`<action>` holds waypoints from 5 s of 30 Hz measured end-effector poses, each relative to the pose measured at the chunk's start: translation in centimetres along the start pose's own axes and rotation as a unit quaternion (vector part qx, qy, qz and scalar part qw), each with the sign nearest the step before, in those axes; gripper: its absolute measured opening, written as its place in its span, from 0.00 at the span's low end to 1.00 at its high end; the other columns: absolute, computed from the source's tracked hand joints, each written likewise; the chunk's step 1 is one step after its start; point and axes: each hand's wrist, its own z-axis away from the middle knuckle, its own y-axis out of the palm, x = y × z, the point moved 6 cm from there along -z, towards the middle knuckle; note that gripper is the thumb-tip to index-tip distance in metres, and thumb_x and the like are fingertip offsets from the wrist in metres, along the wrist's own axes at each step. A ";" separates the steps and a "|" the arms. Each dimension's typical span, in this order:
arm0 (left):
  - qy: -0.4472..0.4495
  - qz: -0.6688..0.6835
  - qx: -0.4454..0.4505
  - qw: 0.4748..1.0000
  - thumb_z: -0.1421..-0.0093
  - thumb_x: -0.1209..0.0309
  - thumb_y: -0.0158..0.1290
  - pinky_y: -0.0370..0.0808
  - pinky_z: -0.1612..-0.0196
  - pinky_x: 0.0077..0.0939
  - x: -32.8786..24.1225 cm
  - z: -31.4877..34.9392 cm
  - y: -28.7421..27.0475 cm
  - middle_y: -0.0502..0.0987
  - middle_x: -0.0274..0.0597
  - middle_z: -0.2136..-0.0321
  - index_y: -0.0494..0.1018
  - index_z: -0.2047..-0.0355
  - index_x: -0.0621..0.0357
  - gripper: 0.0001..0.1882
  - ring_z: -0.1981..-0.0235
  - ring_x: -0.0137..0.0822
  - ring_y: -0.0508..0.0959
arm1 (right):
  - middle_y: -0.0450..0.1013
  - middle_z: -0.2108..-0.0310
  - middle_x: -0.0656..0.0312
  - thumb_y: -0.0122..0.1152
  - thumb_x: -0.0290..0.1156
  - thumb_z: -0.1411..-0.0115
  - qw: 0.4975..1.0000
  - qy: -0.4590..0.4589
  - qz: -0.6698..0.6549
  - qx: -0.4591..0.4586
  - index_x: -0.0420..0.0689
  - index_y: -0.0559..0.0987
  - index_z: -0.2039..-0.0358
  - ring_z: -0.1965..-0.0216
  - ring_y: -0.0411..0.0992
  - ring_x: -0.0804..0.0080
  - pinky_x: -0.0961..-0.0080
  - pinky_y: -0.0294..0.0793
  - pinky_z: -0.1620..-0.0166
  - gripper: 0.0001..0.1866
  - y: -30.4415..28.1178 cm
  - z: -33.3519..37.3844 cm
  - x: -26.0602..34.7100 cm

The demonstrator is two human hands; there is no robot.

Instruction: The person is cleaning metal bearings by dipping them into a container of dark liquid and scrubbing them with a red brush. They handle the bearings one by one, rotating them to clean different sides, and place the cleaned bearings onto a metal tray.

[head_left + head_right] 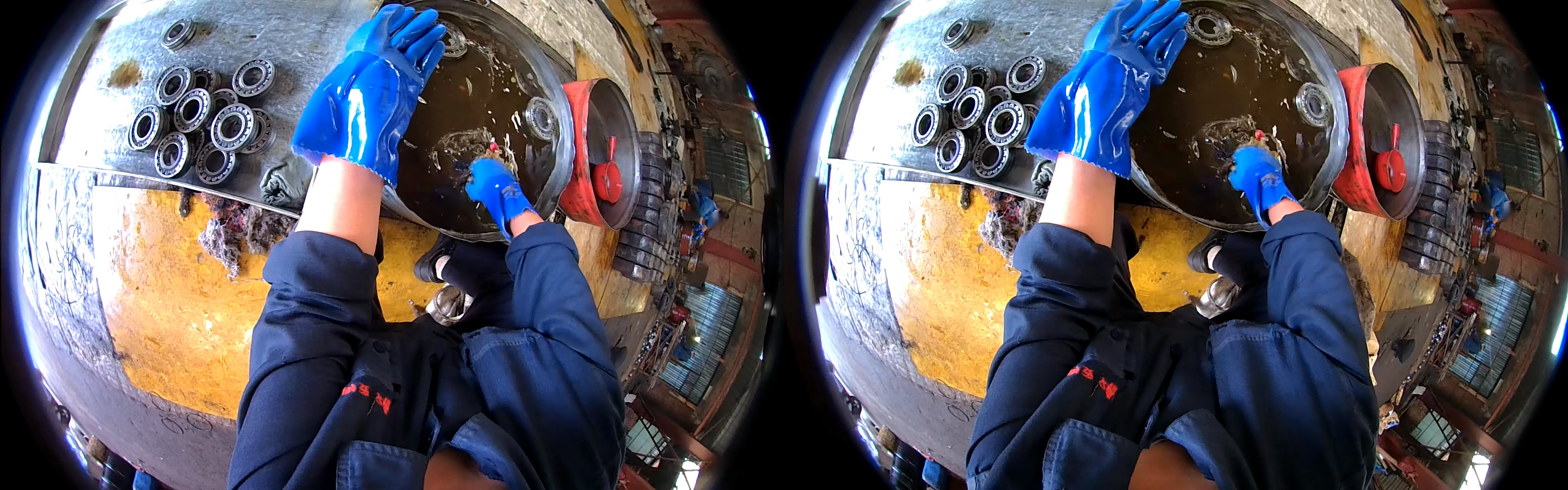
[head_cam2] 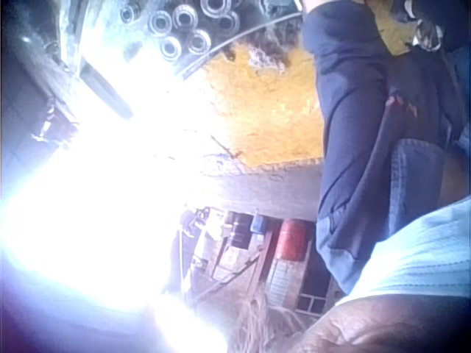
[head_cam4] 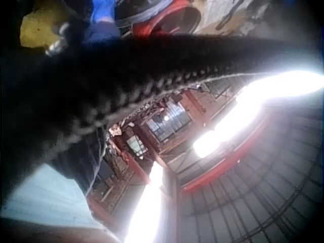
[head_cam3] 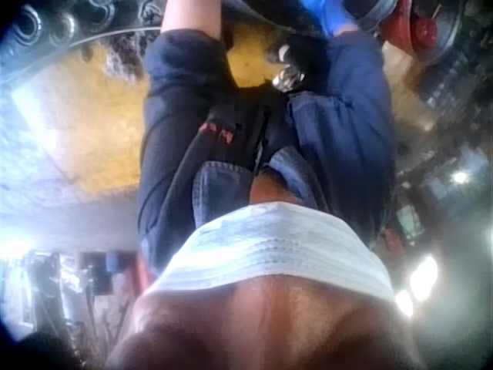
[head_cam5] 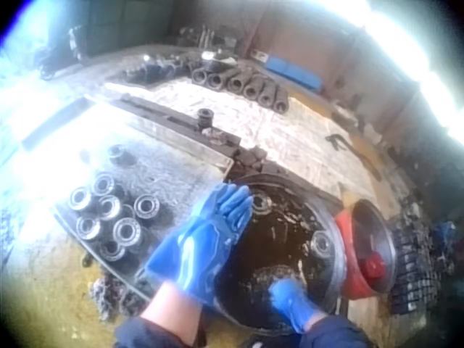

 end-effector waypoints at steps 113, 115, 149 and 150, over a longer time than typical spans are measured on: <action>-0.432 -0.582 0.038 0.688 0.42 0.56 0.58 0.80 0.68 0.29 12.1 3.1 0.9 0.82 0.48 0.71 0.79 0.55 0.68 0.25 0.72 0.35 0.83 | 0.77 0.52 0.55 0.57 0.31 0.37 0.569 0.006 -0.782 -0.252 0.35 0.74 0.43 0.53 0.77 0.70 0.74 0.76 0.47 0.23 -8.4 10.6 -2.4; -0.430 -0.598 0.012 0.676 0.41 0.56 0.57 0.80 0.69 0.29 11.8 3.4 0.7 0.82 0.48 0.72 0.79 0.57 0.68 0.24 0.73 0.36 0.84 | 0.78 0.53 0.56 0.56 0.31 0.37 0.554 0.019 -0.798 -0.236 0.35 0.75 0.45 0.54 0.77 0.71 0.74 0.76 0.48 0.21 -8.3 10.1 -2.1; -0.322 -0.429 -0.133 0.833 0.31 0.50 0.52 0.72 0.74 0.25 10.4 3.7 1.7 0.85 0.46 0.67 0.78 0.58 0.59 0.22 0.72 0.38 0.85 | 0.78 0.64 0.64 0.49 0.37 0.33 0.411 0.222 -0.869 -0.159 0.50 0.79 0.56 0.62 0.75 0.72 0.73 0.76 0.57 0.12 -4.2 8.2 -1.6; -0.314 -0.422 -0.152 0.837 0.31 0.50 0.52 0.72 0.74 0.26 10.5 3.3 1.5 0.85 0.46 0.66 0.77 0.57 0.59 0.22 0.71 0.38 0.85 | 0.78 0.64 0.64 0.49 0.37 0.33 0.446 0.226 -0.851 -0.161 0.50 0.79 0.57 0.62 0.75 0.72 0.73 0.76 0.57 0.12 -4.2 8.4 -1.8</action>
